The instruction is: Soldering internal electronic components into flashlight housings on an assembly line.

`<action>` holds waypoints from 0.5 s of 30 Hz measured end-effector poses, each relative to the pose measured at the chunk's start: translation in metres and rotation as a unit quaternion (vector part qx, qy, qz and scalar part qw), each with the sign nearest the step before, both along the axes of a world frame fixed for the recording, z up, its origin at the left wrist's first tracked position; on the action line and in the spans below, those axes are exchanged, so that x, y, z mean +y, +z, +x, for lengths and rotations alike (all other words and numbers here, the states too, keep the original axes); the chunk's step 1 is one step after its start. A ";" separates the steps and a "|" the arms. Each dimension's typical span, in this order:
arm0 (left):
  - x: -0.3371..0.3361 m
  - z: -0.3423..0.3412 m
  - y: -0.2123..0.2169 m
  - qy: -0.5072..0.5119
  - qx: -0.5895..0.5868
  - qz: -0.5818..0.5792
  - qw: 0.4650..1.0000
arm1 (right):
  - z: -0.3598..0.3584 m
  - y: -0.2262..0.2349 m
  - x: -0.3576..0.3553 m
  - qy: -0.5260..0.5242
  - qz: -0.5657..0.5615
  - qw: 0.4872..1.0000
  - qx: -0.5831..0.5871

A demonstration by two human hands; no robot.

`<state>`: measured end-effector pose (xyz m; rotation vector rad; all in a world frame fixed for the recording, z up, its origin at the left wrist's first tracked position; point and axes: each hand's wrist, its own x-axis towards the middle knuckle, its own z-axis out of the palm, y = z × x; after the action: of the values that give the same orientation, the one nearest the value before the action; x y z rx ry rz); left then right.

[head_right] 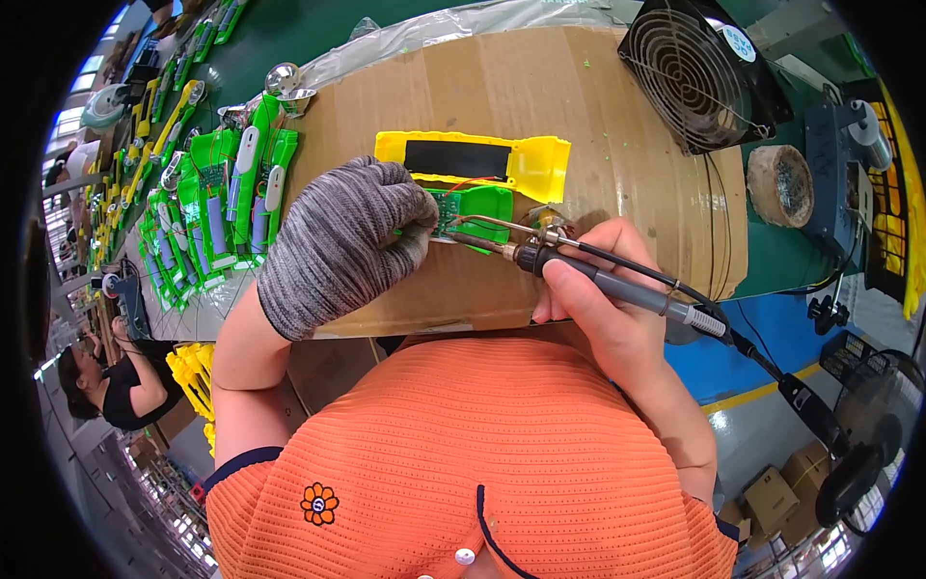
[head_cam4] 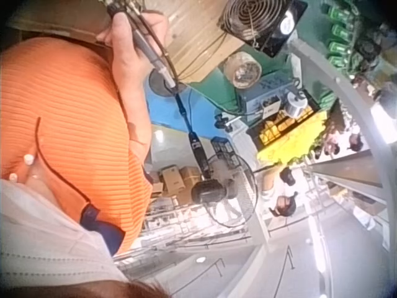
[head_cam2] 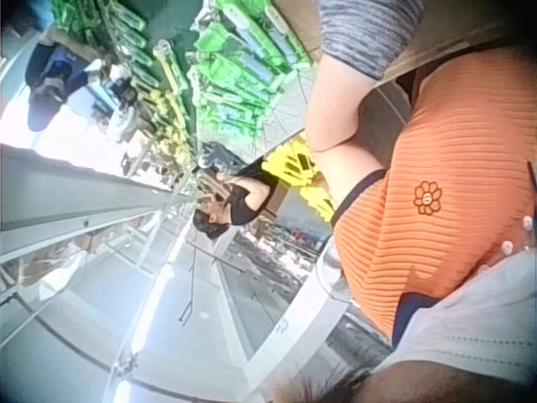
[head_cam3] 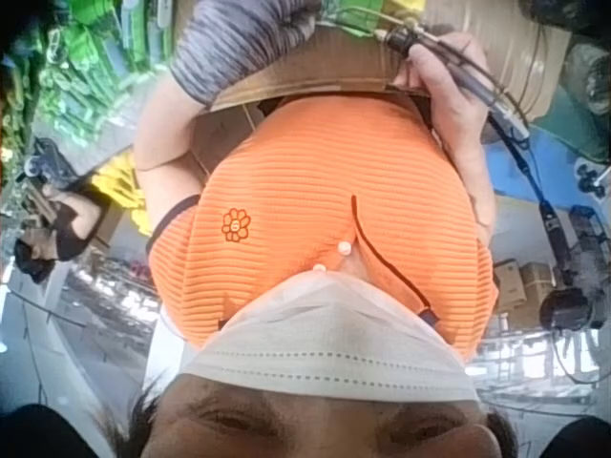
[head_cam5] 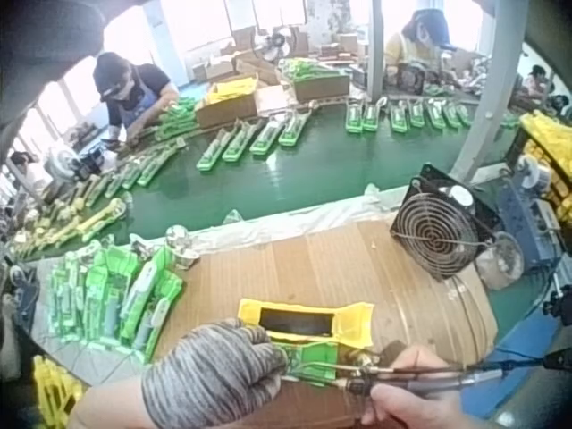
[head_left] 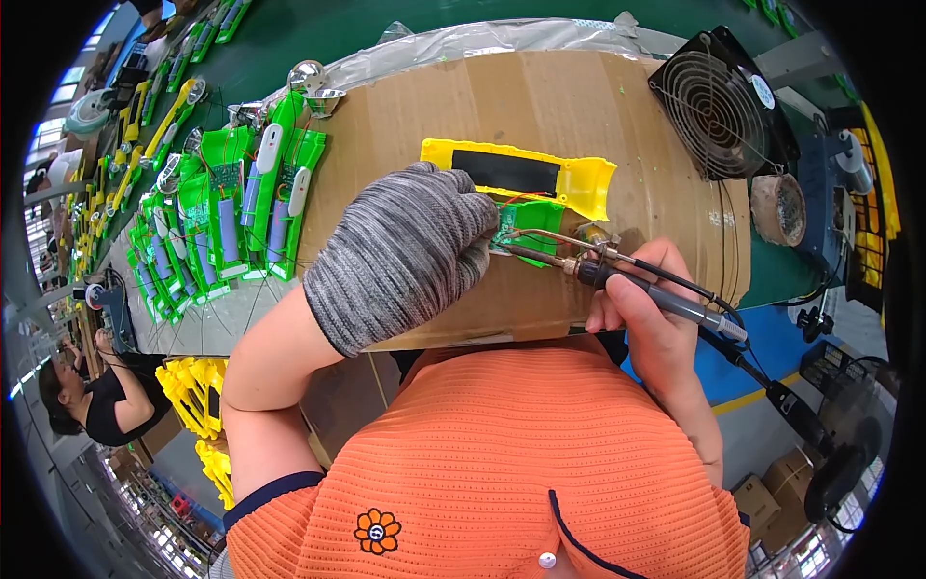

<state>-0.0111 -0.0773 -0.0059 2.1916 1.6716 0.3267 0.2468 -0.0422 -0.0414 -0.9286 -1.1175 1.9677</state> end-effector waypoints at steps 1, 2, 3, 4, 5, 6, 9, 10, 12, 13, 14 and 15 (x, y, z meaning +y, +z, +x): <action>0.000 0.000 -0.001 0.003 -0.007 0.000 1.000 | 0.000 -0.001 0.000 0.002 0.004 1.000 0.005; 0.000 0.001 -0.002 0.002 -0.008 0.000 1.000 | 0.001 -0.002 0.000 0.003 0.008 1.000 0.011; 0.000 0.001 -0.001 0.004 -0.006 0.001 1.000 | 0.001 -0.003 0.000 0.003 0.009 1.000 0.011; 0.000 0.001 -0.001 0.007 -0.004 0.001 1.000 | 0.001 -0.003 0.000 0.006 0.010 1.000 0.009; 0.000 0.001 -0.001 0.006 -0.004 0.001 1.000 | 0.001 -0.003 -0.001 0.009 0.011 1.000 0.007; 0.000 0.001 0.000 0.007 -0.005 0.001 1.000 | 0.002 -0.003 0.000 0.008 0.011 1.000 0.006; 0.001 0.001 -0.002 0.007 -0.009 0.005 1.000 | 0.002 -0.003 0.000 0.008 0.006 1.000 0.009; 0.001 0.001 -0.002 0.007 -0.010 0.008 1.000 | 0.002 -0.003 0.000 0.006 0.003 1.000 0.010; 0.001 0.002 0.000 0.010 -0.003 0.001 1.000 | 0.003 -0.001 0.001 0.005 0.000 1.000 0.013; 0.000 0.002 0.002 0.014 0.005 -0.007 1.000 | 0.005 0.002 0.002 -0.003 -0.002 1.000 0.007; 0.000 0.002 0.002 0.016 0.007 -0.006 1.000 | 0.008 0.005 0.003 -0.010 -0.004 1.000 0.002; 0.000 0.002 0.002 0.014 0.004 -0.001 1.000 | 0.011 0.007 0.003 -0.032 0.007 0.999 -0.009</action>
<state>-0.0088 -0.0772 -0.0043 2.1734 1.7073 0.3243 0.2573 -0.0395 -0.0341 -0.9647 -1.0960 1.9010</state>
